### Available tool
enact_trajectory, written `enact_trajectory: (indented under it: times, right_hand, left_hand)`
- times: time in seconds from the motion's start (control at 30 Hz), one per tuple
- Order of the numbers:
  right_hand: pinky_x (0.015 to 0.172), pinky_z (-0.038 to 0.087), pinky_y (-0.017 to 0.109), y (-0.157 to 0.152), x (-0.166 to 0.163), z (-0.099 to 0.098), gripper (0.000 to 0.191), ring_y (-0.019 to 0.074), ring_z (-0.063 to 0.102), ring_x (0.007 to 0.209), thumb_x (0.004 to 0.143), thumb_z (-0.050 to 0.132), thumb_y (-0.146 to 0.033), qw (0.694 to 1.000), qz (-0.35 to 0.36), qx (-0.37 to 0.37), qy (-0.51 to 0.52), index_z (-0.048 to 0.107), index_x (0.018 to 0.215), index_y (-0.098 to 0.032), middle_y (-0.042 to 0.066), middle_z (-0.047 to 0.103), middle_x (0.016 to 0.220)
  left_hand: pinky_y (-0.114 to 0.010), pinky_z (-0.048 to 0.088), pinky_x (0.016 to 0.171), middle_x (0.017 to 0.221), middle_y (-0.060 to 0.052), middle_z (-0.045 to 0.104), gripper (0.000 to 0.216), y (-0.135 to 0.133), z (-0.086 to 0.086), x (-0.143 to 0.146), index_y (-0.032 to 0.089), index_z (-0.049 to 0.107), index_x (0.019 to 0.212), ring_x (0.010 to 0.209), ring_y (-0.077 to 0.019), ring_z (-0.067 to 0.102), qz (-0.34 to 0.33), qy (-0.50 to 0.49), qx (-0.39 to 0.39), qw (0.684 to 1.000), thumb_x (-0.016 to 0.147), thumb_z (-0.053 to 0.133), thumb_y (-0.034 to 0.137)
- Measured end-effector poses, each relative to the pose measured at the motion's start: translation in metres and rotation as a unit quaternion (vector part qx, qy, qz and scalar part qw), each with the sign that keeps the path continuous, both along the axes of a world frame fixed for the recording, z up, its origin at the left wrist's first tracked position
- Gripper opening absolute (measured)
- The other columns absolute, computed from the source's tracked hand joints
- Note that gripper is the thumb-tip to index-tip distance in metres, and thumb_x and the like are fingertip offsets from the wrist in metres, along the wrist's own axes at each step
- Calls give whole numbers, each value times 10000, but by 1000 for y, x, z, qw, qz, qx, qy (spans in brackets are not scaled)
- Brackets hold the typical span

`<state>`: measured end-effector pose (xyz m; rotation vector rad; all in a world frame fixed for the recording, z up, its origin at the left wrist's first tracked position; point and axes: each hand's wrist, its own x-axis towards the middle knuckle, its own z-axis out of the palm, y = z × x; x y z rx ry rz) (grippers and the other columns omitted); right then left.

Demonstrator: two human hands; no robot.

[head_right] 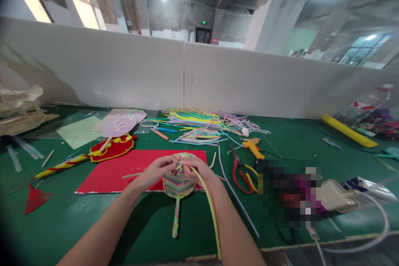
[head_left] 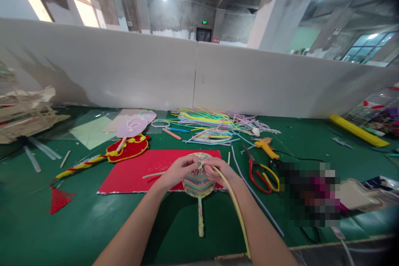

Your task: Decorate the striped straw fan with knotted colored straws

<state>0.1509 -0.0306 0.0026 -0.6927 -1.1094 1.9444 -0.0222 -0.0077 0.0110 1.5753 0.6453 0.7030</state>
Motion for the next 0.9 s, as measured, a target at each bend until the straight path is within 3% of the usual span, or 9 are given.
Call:
enact_trajectory:
  times: [0.13, 0.43, 0.57, 0.73, 0.9]
  right_hand:
    - [353, 102, 216, -1, 0, 0, 387, 32, 175, 311, 780, 510, -303, 1000, 3, -1, -6, 421, 434, -153, -67, 246, 333]
    - [345, 104, 199, -3, -17, -4, 288, 13, 257, 341, 761, 559, -389, 990, -91, 44, -102, 580, 640, -129, -47, 442, 488]
    - [318, 110, 193, -4, -27, -9, 291, 7, 275, 301, 756, 552, -412, 987, -93, 73, -109, 583, 668, -137, -40, 496, 518]
    - [325, 128, 197, -3, -22, -7, 276, 30, 312, 317, 730, 580, -357, 990, -95, 34, -93, 564, 566, -136, -30, 481, 457]
    - [363, 171, 215, 0, -9, -5, 362, 53, 285, 323, 720, 525, -267, 998, -48, 49, -5, 463, 382, -153, -37, 328, 327]
  left_hand:
    - [-211, 360, 615, 654, 5, 517, 228, 0, -1, 1, 139, 544, 680, 636, -108, 475, 16, 2, 17, 1000, 770, 514, 346]
    - [-203, 361, 577, 554, 33, 484, 221, 2, -9, 10, 155, 485, 620, 573, -99, 469, 248, -55, 45, 966, 762, 508, 322]
    - [-199, 365, 566, 552, 39, 481, 211, 3, -14, 14, 156, 481, 618, 565, -95, 466, 302, -73, 36, 950, 744, 524, 321]
    - [-209, 388, 575, 569, 35, 477, 234, 4, -15, 14, 154, 479, 626, 570, -97, 468, 228, -90, -37, 969, 744, 517, 352]
    - [-224, 403, 624, 617, 19, 504, 250, 2, -7, 6, 144, 509, 665, 623, -110, 493, 115, -65, -60, 989, 771, 492, 370]
